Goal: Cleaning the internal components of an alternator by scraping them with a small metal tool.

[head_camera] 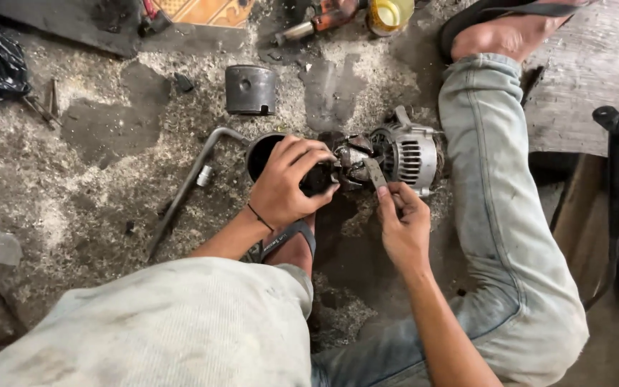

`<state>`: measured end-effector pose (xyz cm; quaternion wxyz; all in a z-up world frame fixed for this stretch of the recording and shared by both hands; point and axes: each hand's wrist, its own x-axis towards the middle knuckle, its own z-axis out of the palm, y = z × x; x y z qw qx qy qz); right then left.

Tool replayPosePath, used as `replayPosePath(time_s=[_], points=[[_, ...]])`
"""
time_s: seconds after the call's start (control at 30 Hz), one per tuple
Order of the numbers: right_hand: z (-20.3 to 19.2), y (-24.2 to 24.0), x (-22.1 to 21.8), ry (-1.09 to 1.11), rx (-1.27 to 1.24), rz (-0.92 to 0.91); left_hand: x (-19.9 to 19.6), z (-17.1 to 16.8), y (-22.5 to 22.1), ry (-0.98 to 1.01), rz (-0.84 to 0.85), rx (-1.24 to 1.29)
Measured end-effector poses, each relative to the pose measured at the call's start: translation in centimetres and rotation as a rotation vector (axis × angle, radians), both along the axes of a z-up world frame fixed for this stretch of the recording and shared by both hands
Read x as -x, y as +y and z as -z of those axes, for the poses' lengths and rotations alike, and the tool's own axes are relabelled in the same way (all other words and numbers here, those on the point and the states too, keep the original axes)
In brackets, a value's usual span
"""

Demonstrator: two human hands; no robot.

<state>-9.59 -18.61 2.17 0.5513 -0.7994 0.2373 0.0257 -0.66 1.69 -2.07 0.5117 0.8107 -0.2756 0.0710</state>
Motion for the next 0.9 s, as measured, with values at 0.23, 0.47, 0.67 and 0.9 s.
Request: replayPosePath(time_s=[0.23, 0.47, 0.67, 0.9], points=[[0.7, 0.7, 0.5, -0.016, 0.059, -0.036, 0.0, -0.5, 0.1, 0.027, 0.005, 0.043], [0.7, 1.1, 0.4, -0.038, 0.082, -0.033, 0.4, 1.4, 0.0, 0.031, 0.029, 0.051], [0.3, 2.0, 0.2, -0.062, 0.113, -0.021, 0.5, 1.3, 0.2, 0.033, 0.038, 0.045], [1.6, 2.7, -0.7, -0.074, 0.058, 0.037, 0.5, 1.5, 0.3, 0.005, 0.021, 0.047]])
